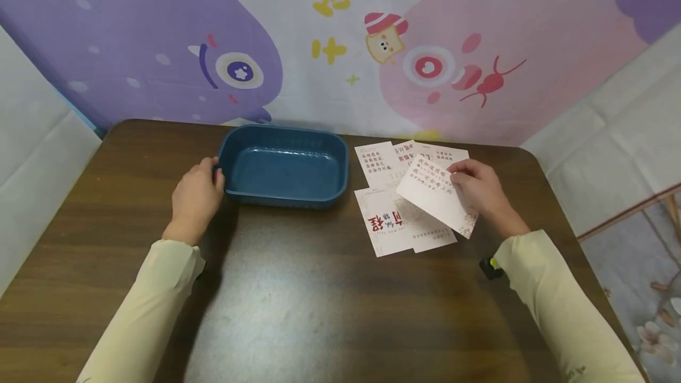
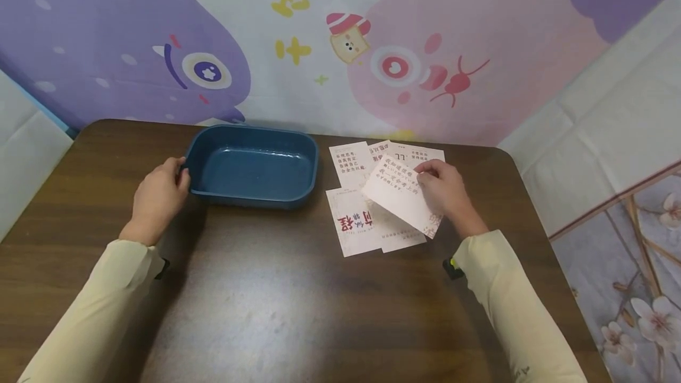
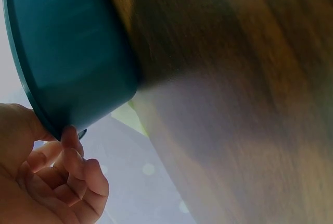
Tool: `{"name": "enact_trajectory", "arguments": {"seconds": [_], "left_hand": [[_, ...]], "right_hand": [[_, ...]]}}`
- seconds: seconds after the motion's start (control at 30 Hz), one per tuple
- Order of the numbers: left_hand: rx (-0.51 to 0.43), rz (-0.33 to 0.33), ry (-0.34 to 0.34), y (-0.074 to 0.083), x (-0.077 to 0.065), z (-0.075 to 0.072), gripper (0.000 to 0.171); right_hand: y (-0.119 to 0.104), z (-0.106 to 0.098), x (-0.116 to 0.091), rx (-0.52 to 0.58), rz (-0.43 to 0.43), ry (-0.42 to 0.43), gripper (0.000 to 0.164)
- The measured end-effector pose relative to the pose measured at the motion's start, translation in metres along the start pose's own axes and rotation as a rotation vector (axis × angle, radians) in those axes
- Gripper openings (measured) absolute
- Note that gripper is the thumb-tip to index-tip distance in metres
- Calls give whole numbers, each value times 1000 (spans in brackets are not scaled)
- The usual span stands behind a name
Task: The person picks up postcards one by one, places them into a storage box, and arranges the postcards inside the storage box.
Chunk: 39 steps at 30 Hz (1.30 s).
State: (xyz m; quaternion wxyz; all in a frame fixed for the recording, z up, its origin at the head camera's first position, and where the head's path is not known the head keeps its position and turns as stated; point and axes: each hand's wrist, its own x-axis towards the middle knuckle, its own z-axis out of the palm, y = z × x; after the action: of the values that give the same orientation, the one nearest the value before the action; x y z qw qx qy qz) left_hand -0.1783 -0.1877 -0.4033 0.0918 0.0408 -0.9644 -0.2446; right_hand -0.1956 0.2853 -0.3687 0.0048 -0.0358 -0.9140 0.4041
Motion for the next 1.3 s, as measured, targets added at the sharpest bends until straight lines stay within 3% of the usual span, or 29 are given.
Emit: {"name": "enact_trajectory", "arguments": {"seconds": [0.27,0.63,1.07,1.3], "left_hand": [[-8,5,8,-3,-2,1,38],[-14,10,29,-3,-1,2,38],[-17,12,41,-3,0,3,38],[-21,-7,28,-3,1,2,38]], "right_hand": [[-16,12,6,5,-103,-92,24],[-48,26,21,-28,-168,-194,28],[-70,45,31,-12,-145,-226,28],[-82,55,34,-38,-176,-247,27]]}}
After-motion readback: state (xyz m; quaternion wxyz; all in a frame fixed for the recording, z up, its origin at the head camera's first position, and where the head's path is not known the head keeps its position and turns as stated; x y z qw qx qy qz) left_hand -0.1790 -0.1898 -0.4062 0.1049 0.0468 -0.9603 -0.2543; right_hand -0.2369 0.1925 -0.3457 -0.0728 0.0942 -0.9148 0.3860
